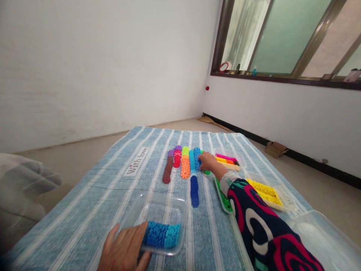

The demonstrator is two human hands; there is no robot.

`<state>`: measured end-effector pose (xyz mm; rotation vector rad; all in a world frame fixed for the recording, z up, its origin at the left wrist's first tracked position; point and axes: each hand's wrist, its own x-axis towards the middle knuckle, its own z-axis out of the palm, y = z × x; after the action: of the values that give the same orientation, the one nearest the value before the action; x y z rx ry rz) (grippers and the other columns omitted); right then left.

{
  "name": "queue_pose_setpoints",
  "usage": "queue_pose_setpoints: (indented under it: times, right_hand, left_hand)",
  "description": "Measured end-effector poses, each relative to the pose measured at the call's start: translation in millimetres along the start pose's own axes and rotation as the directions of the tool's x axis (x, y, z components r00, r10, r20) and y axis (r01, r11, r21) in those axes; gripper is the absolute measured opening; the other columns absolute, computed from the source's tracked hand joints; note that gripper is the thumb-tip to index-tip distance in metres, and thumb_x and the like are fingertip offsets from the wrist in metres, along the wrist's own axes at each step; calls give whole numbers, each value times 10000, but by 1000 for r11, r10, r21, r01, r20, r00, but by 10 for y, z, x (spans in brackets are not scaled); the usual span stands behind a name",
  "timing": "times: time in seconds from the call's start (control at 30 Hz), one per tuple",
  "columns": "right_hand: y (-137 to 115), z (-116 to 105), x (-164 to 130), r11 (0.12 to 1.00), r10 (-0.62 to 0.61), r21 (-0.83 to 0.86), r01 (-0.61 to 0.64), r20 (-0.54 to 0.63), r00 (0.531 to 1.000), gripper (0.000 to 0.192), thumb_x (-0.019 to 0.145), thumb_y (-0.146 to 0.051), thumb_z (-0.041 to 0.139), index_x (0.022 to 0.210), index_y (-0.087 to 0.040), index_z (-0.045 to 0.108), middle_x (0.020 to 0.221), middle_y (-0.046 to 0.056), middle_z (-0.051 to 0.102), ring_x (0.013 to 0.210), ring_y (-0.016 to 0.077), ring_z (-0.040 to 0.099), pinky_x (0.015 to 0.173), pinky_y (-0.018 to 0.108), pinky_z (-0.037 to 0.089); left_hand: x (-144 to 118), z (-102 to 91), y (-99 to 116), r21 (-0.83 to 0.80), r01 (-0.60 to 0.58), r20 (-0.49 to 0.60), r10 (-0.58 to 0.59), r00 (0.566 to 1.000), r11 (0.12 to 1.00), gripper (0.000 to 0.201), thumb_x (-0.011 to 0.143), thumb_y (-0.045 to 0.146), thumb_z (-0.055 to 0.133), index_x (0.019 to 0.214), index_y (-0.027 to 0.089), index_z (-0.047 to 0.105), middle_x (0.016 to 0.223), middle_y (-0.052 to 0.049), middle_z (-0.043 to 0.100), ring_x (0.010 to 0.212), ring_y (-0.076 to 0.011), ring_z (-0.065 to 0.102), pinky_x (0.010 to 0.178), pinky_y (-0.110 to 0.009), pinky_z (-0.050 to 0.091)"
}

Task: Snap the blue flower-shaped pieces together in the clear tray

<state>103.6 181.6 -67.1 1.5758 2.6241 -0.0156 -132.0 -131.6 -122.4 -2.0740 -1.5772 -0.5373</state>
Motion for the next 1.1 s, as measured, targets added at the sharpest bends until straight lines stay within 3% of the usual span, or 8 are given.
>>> queue_pose_setpoints:
  times: [0.57,0.87,1.1]
  right_hand:
    - [-11,-49,132,1000,-14,12,13,27,1000,462,622,-301,834,1045,-179,695,1122,98,626,1007,234,607,733,235,439]
    - [-59,-87,70,998,-33,46,34,-24,999,238,680,-207,756,909,-172,702,1041,77,676,961,212,625,674,218,418]
    - [-74,-90,9,997,-13,79,16,-33,999,202,689,-186,740,885,-182,688,891,31,704,835,167,635,590,208,353]
  left_hand:
    - [13,12,-19,-1,-22,-8,22,1000,1000,355,796,187,567,1149,147,547,947,-66,724,850,-245,657,968,-500,355]
    - [7,16,-24,10,-18,-1,18,1000,1000,339,810,192,553,1147,156,550,941,-58,722,843,-241,656,975,-498,348]
    - [-6,37,-32,23,-34,8,34,999,999,362,799,175,558,1158,136,543,950,-68,715,849,-245,652,974,-510,340]
